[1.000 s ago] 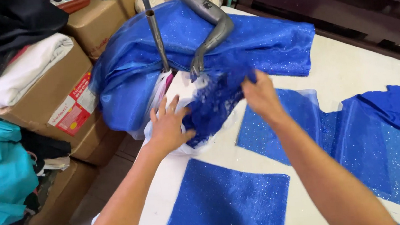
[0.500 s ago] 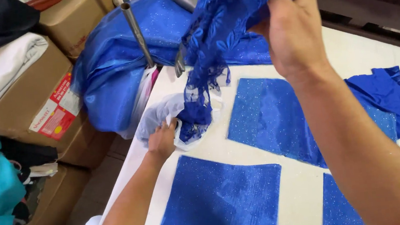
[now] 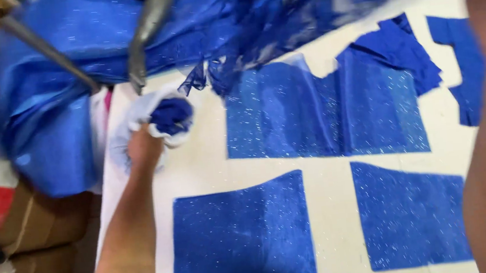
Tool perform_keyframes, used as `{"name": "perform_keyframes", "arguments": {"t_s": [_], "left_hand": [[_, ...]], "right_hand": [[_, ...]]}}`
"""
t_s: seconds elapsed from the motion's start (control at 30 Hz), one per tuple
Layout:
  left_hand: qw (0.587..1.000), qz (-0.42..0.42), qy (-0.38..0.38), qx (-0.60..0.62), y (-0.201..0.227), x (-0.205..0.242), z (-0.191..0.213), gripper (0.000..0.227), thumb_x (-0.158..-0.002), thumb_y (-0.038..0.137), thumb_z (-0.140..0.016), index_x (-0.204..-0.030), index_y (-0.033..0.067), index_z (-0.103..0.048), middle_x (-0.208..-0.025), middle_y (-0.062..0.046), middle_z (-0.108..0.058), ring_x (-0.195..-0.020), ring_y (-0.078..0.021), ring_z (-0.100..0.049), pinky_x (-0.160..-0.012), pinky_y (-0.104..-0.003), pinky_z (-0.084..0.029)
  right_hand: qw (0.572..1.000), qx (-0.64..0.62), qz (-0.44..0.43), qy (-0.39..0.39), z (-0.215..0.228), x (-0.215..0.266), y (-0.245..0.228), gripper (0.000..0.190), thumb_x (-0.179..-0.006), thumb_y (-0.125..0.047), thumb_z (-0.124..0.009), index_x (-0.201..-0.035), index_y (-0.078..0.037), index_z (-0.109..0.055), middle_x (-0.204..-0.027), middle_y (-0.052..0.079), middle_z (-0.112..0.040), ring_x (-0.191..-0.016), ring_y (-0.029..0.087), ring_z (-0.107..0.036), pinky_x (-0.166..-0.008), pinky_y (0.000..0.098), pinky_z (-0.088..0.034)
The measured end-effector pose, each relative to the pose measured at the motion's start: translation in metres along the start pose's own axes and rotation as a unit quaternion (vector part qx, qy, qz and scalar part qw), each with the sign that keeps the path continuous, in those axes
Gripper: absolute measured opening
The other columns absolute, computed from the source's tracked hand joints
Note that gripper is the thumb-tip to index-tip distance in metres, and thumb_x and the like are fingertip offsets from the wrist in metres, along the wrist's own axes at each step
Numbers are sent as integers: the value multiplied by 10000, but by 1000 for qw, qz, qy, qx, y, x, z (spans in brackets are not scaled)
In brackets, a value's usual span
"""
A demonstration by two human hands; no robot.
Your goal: The person arranges several pieces of blue fabric on a white table, including glittery and plain blue pieces. They then retrieve a piece of blue lace from a plastic bag and place it on top of one of the glittery fabric pieces, smoothing it out.
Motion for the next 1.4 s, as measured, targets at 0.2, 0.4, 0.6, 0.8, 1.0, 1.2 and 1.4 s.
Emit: {"name": "perform_keyframes", "arguments": {"t_s": [0.2, 0.4, 0.6, 0.8, 1.0, 1.2, 1.4], "left_hand": [[982, -92, 148, 80, -7, -61, -7, 402, -803, 268, -688, -1173, 113, -654, -1040, -218, -722, -1007, -461, -649, -873, -498, -494], [987, -83, -66, 118, 57, 20, 66, 963, -770, 234, -804, -1580, 99, -299, -1484, -338, -433, -1363, -517, -397, -1130, -566, -316], [953, -78, -69, -284, 64, 64, 71, 887, -787, 406, -752, -1573, 175, -413, -1231, -396, -730, -1172, -563, -641, -857, -681, -450], [929, -229, -254, -141, 179, 262, 67, 745, -879, 403, -686, -1537, 190, -409, -1388, -194, -642, -1331, -428, -555, -1098, -567, -420], [784, -350, -447, 251, 265, 405, 1, 1117, -704, 254, -897, -1543, -45, -221, -1555, -391, -219, -1398, -599, -258, -1152, -670, -273], [729, -388, -481, 295, 325, 466, -77, 825, -678, 247, -896, -1417, 120, -551, -1401, -171, -596, -1315, -357, -530, -1108, -486, -414], [784, -186, -455, 379, 370, 496, -87, 407, -770, 122, -764, -1161, 11, -758, -1103, -56, -778, -992, -157, -692, -941, -318, -556]], "right_hand": [[994, 6, -21, 107, 74, 48, -16, 160, -948, -218, -655, -1056, -114, -709, -1131, 107, -721, -1145, 355, -709, -1001, 567, -636], [978, 5, -33, 206, 150, 118, -28, 196, -949, -224, -631, -1088, -104, -699, -1154, 113, -711, -1155, 352, -692, -1010, 555, -606], [963, -32, -47, 264, 330, 199, 51, 232, -950, -230, -607, -1120, -95, -690, -1178, 118, -702, -1165, 348, -674, -1019, 543, -576], [948, -82, -56, 302, 244, 255, -36, 268, -951, -237, -583, -1151, -87, -680, -1202, 123, -692, -1175, 344, -656, -1027, 530, -546], [932, -142, -83, 323, 264, 320, -68, 305, -951, -244, -559, -1183, -78, -669, -1225, 127, -683, -1185, 339, -639, -1035, 516, -517], [915, -206, -112, 329, 349, 349, -89, 342, -952, -252, -535, -1215, -71, -658, -1249, 131, -673, -1194, 334, -622, -1044, 502, -488], [889, -254, -151, 349, 467, 362, -124, 379, -952, -260, -511, -1246, -64, -648, -1273, 134, -663, -1204, 329, -605, -1051, 487, -459]]}}
Point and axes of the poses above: each hand's wrist, its own x-axis away from the middle knuckle, its own z-axis out of the back of the hand, y = z × x, the point moved 2 cm from there along -x, towards the middle knuckle
